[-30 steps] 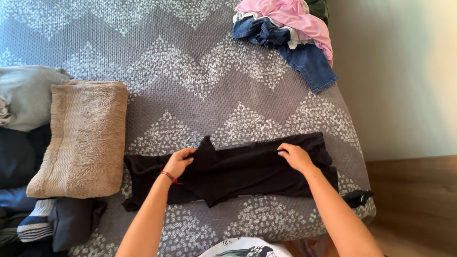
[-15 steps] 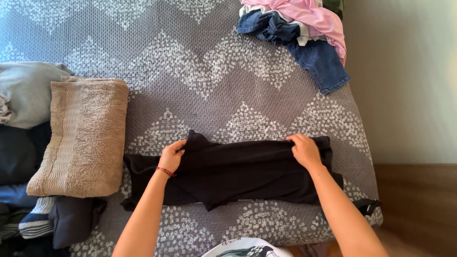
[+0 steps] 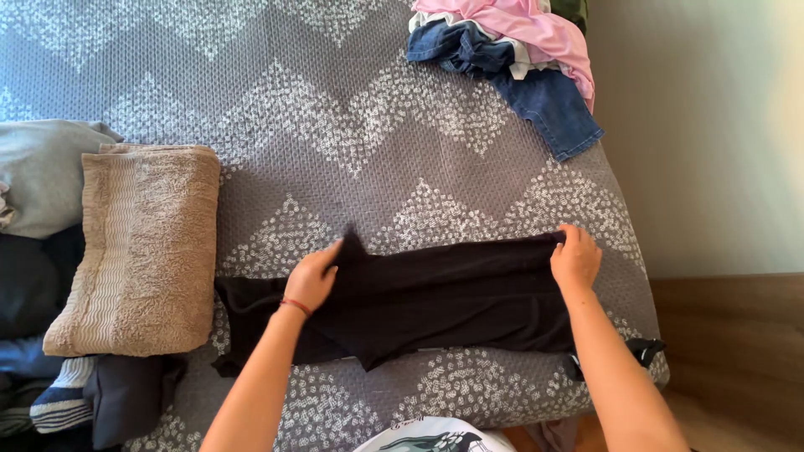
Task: The recorder folds a black t-shirt on a bed.
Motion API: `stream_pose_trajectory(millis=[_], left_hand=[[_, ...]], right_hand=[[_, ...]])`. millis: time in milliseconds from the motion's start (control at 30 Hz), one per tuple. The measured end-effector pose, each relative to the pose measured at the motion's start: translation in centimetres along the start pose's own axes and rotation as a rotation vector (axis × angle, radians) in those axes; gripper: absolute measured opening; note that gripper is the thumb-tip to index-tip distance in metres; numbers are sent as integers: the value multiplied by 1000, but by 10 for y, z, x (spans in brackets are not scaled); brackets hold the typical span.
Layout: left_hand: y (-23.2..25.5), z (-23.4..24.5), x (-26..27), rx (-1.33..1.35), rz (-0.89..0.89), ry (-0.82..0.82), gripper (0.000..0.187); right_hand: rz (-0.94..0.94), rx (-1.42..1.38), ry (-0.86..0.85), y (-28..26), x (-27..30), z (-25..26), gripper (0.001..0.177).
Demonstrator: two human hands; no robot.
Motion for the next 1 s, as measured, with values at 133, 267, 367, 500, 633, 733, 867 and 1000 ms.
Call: stream_pose_trajectory(millis=[133,267,367,500,633,733,867,1000], left_hand=[[49,-3,29,-819,-355,-95,66],[24,-21,42,-767,-564,-26,72],[13,-25,48,-770,-646,10,67],[14,-15,58,-669,-681,-40,63],[-13,-4,65,-661,-655,-6,59],[-36,-2,66,-688,-577,56,58],[-53,-9,61,-627,-442,58,61],[-33,-6,65,-369,-340,3,65]], right_hand=[[165,271,208,-47,3,24,65],[484,13,148,-129,19,25,61],[650,-183,-166,-224,38,27,60],[859,-279,-237,-287,60,-9,66],[969,-269,-216,-294,68,-61,57],[957,-119,-254,-281,79,-84,57],[869,-281,-446,-283,81,-63,60],[826,-325,-527,-284,80,-50,70]])
Point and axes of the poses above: each hand's wrist, its own x-axis away from the middle knuckle, its own z-axis out of the back of the hand, y = z × x, the point moved 2 cm from there along -x, towards the middle knuckle, and after that the axes turned 10 degrees about z, right-handed, at the moved point
